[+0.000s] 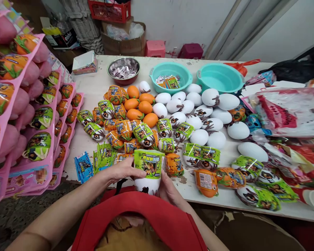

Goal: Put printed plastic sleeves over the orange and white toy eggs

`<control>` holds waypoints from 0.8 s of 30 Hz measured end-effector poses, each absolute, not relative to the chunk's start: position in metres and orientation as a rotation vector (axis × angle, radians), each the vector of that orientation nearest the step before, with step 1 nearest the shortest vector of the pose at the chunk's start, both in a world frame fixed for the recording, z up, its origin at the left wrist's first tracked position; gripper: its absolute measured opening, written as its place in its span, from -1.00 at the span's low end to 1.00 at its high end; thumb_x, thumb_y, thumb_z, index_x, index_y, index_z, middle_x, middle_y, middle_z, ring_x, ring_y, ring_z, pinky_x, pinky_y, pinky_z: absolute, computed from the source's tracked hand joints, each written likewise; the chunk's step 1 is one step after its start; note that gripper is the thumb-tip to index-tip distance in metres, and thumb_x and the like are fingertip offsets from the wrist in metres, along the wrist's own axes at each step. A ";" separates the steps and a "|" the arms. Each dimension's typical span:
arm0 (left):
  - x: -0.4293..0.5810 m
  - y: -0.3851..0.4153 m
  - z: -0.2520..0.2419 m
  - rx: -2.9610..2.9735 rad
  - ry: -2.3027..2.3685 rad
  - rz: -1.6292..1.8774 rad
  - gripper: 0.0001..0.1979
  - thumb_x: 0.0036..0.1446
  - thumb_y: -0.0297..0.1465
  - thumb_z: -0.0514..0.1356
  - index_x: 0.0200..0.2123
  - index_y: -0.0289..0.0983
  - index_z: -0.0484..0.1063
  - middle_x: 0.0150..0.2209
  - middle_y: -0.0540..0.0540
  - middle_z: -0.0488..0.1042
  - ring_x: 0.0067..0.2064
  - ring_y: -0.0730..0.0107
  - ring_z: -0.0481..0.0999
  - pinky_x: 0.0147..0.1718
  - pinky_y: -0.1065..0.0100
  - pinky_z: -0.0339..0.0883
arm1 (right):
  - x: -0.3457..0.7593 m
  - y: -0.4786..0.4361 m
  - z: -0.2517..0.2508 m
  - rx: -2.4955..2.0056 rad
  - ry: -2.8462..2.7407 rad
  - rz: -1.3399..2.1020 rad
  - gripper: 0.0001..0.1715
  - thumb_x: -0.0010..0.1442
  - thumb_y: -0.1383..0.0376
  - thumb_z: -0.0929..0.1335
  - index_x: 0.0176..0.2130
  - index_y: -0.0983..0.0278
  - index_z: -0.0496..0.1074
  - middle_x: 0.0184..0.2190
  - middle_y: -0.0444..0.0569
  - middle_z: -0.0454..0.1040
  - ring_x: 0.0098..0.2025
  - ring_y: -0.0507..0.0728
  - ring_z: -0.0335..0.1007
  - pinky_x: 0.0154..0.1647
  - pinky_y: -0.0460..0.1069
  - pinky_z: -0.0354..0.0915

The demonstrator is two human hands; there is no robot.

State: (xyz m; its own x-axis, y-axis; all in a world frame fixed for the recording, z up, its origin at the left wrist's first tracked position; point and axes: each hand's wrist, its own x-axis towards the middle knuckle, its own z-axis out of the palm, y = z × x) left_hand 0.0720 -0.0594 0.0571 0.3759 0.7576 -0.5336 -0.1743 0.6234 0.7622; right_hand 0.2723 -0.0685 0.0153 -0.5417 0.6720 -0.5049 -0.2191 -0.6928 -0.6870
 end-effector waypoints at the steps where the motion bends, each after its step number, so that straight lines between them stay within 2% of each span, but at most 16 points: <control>1: 0.073 -0.059 0.056 0.692 1.004 0.643 -0.40 -0.14 -0.32 0.40 0.04 -0.30 0.45 -0.06 -0.21 0.54 -0.06 0.08 0.50 -0.07 0.22 0.34 | 0.273 -0.066 0.018 -1.074 -0.755 2.237 -0.22 0.02 -0.13 0.40 0.11 0.17 0.28 -0.03 0.10 0.48 0.00 0.30 0.41 -0.04 0.17 0.35; 5: 0.072 -0.065 0.047 0.722 1.000 0.582 -0.32 -0.19 -0.33 0.42 0.08 -0.29 0.40 -0.04 -0.18 0.53 -0.02 0.09 0.48 -0.01 0.19 0.31 | 0.278 -0.058 0.026 -1.109 -0.816 2.279 -0.21 -0.10 0.04 0.52 0.06 0.25 0.33 -0.04 0.09 0.49 0.00 0.31 0.41 0.03 0.17 0.32; 9: 0.068 -0.083 0.041 0.650 1.018 0.491 -0.26 -0.24 -0.35 0.44 0.09 -0.30 0.37 -0.05 -0.15 0.53 0.00 0.09 0.46 0.03 0.16 0.28 | 0.286 -0.065 0.022 -1.197 -1.088 2.270 -0.18 -0.16 -0.04 0.52 0.00 0.29 0.36 -0.04 0.09 0.51 0.01 0.33 0.41 0.06 0.17 0.30; 12: 0.068 -0.091 0.040 0.627 1.041 0.476 -0.26 -0.24 -0.36 0.44 0.10 -0.26 0.36 -0.02 -0.11 0.52 0.03 0.10 0.44 0.05 0.17 0.27 | 0.286 -0.073 0.019 -1.246 -1.053 2.296 -0.15 -0.22 -0.07 0.54 -0.03 0.28 0.36 -0.04 0.10 0.51 0.00 0.34 0.42 0.04 0.18 0.32; 15: 0.073 -0.088 0.042 0.628 1.020 0.496 -0.27 -0.21 -0.32 0.43 0.11 -0.23 0.36 0.02 -0.09 0.49 0.02 0.13 0.45 0.05 0.19 0.27 | 0.282 -0.078 0.022 -1.190 -0.931 2.281 -0.20 -0.20 0.01 0.55 -0.02 0.25 0.36 -0.01 0.06 0.50 0.04 0.30 0.40 0.06 0.13 0.31; 17: 0.078 -0.082 0.044 0.623 1.043 0.521 -0.29 -0.11 -0.24 0.39 0.14 -0.21 0.32 0.06 -0.13 0.46 0.00 0.16 0.47 0.00 0.21 0.32 | 0.284 -0.073 0.024 -1.156 -0.815 2.220 -0.25 -0.17 0.09 0.56 -0.02 0.23 0.37 -0.05 0.02 0.52 -0.01 0.25 0.44 0.02 0.09 0.34; 20: 0.078 -0.074 0.042 0.611 1.244 0.580 -0.32 0.01 -0.11 0.28 0.19 -0.16 0.25 0.11 -0.19 0.41 -0.05 0.16 0.50 -0.16 0.27 0.41 | 0.315 -0.039 0.016 -1.218 -0.601 1.995 -0.37 -0.13 0.08 0.53 -0.09 0.25 0.41 -0.18 0.00 0.55 -0.24 0.17 0.51 -0.20 0.03 0.43; 22: 0.067 -0.072 0.034 0.600 1.389 0.621 -0.33 0.00 -0.06 0.27 0.17 -0.15 0.28 0.09 -0.20 0.43 -0.06 0.16 0.52 -0.18 0.29 0.42 | 0.360 -0.003 0.008 -1.385 -0.544 1.649 -0.41 -0.14 0.03 0.52 -0.17 0.27 0.42 -0.25 0.00 0.56 -0.32 0.13 0.50 -0.29 0.01 0.45; 24: 0.049 -0.072 0.020 0.590 1.500 0.662 -0.33 -0.07 -0.05 0.31 0.10 -0.17 0.36 0.04 -0.19 0.48 -0.05 0.13 0.52 -0.15 0.29 0.43 | 0.416 0.035 0.004 -1.644 -0.596 1.180 -0.39 -0.19 -0.04 0.50 -0.26 0.30 0.41 -0.32 0.04 0.55 -0.32 0.16 0.50 -0.30 0.03 0.46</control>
